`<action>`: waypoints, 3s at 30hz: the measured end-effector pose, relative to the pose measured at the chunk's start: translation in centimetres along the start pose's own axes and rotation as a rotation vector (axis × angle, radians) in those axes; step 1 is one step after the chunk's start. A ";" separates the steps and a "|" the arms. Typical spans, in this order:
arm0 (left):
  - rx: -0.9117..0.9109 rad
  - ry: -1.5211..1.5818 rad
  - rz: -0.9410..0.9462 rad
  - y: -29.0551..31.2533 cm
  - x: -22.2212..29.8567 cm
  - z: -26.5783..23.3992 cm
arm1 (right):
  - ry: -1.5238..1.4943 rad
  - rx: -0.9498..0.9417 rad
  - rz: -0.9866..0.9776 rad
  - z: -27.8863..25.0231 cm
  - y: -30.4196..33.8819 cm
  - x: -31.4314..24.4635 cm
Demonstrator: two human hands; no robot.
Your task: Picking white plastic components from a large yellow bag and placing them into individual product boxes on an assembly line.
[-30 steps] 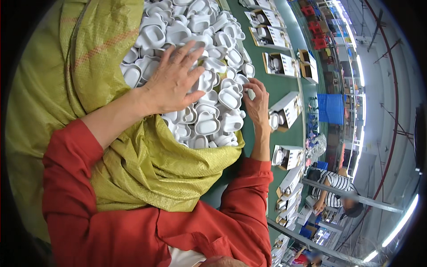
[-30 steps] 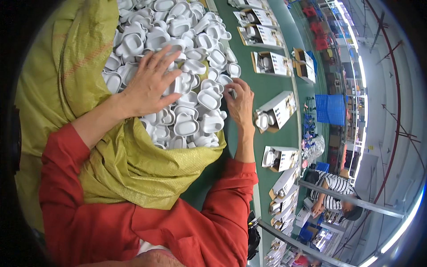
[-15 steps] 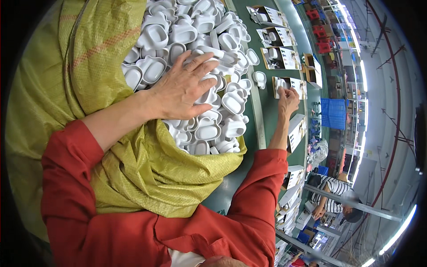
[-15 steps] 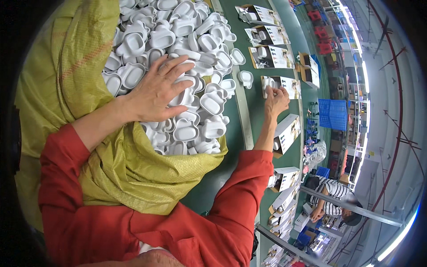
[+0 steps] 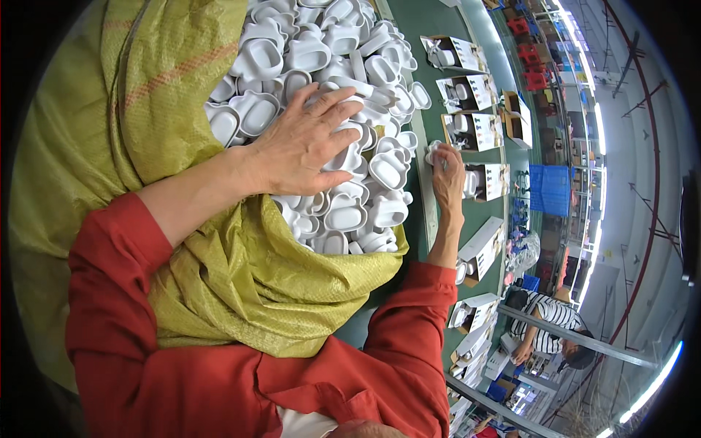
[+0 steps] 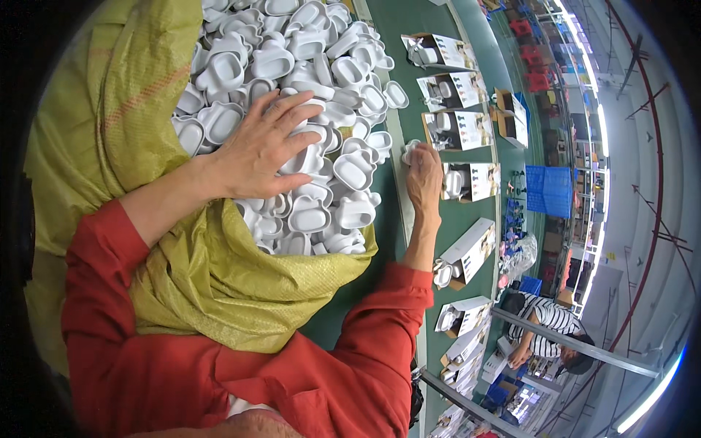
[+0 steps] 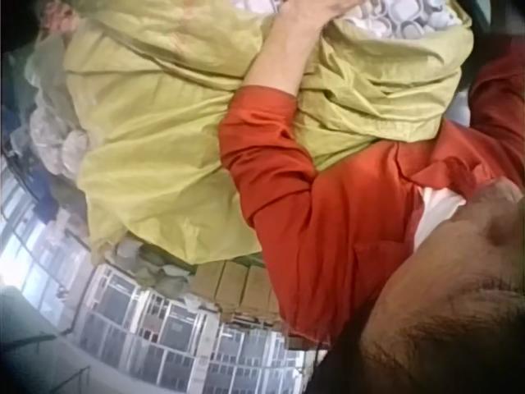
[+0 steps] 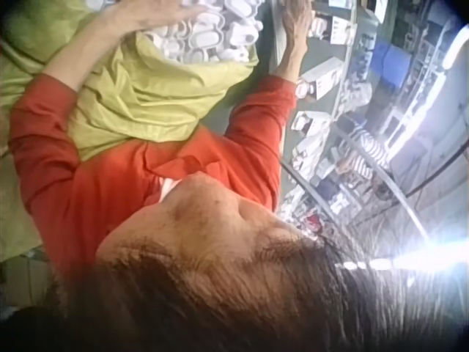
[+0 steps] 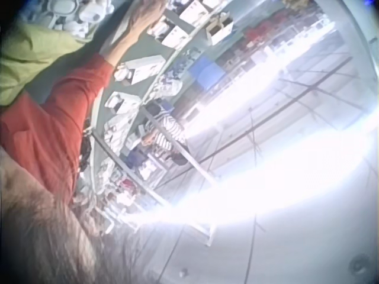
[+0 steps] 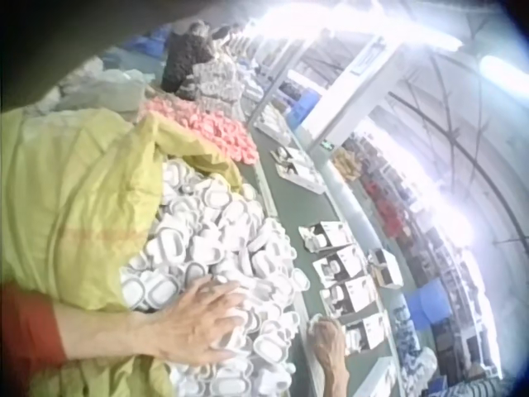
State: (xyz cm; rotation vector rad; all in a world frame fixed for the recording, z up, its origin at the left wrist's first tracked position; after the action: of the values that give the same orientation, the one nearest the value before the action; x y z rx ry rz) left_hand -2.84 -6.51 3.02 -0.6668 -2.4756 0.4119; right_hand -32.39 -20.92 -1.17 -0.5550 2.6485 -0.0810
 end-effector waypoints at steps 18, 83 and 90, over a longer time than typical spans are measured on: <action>-0.011 -0.009 0.004 0.1 0.0 -0.2 | 0.754 0.170 0.342 -4.6 2.8 6.3; 0.007 0.008 -0.007 0.1 0.4 -0.6 | 0.189 0.202 -0.431 3.0 -5.9 -9.7; 0.173 -0.043 -0.159 -0.3 -0.8 -1.6 | 0.508 0.317 -0.004 -1.8 -7.1 1.2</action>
State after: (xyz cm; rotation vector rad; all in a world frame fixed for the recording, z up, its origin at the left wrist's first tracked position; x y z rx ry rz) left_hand -1.44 -6.89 4.14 -0.3913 -2.4757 0.5760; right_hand -31.52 -28.01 1.01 -0.4785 3.0253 -0.7154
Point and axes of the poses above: each hand's wrist, its own y-axis away from the middle knuckle, its own z-axis out of the palm, x = y × z, the point moved 7 cm from there along -y, towards the middle knuckle, and after that the axes turned 2 degrees about -x, right-handed, at the moved point
